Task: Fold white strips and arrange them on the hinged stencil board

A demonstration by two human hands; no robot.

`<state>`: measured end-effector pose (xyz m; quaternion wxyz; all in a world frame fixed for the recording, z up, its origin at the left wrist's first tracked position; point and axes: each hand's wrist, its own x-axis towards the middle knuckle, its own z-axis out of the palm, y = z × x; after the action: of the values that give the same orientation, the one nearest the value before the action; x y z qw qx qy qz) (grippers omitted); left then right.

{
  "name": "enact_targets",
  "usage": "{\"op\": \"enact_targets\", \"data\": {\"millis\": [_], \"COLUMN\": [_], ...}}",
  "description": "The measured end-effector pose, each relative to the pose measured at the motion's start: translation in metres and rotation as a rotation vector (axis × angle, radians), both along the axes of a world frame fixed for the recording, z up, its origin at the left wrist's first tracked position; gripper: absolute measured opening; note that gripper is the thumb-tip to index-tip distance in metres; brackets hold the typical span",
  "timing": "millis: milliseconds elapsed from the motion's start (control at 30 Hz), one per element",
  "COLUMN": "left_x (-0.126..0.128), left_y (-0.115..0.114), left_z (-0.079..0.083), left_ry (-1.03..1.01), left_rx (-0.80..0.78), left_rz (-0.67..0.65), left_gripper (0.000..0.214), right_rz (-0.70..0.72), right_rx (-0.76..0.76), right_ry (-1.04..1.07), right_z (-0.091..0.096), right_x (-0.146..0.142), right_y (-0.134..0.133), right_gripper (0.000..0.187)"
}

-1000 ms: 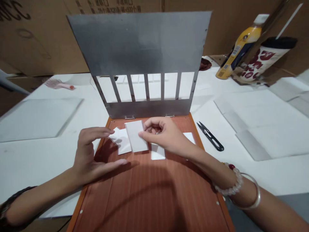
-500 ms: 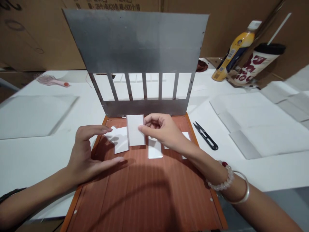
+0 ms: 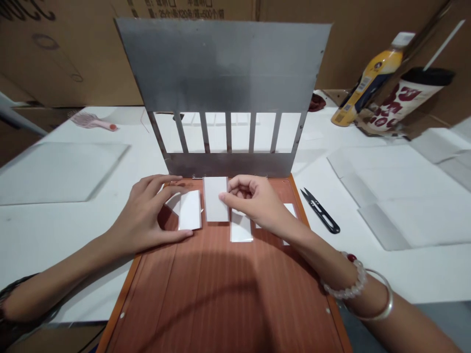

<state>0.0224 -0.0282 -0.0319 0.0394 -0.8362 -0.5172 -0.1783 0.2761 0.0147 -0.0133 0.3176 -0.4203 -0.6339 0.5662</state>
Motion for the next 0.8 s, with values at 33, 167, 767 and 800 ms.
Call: {"op": "enact_targets", "data": {"millis": [33, 167, 767, 800], "left_x": [0.0, 0.005, 0.005, 0.005], "left_y": [0.0, -0.001, -0.005, -0.005], "left_z": [0.001, 0.008, 0.001, 0.002], "left_ry": [-0.032, -0.121, -0.332, -0.302], "left_rx": [0.018, 0.143, -0.018, -0.018], "left_rz": [-0.007, -0.011, -0.067, -0.058], "left_gripper": [0.071, 0.074, 0.078, 0.075], "right_rz": [0.013, 0.118, 0.027, 0.03], "right_rx": [-0.014, -0.138, -0.137, -0.135], "right_ry": [-0.001, 0.034, 0.236, 0.241], "right_z": [0.0, 0.003, -0.007, -0.008], "right_x": [0.0, -0.001, -0.017, -0.018], "right_y": [-0.001, -0.006, -0.013, -0.013], "right_gripper": [0.023, 0.022, 0.031, 0.032]}}
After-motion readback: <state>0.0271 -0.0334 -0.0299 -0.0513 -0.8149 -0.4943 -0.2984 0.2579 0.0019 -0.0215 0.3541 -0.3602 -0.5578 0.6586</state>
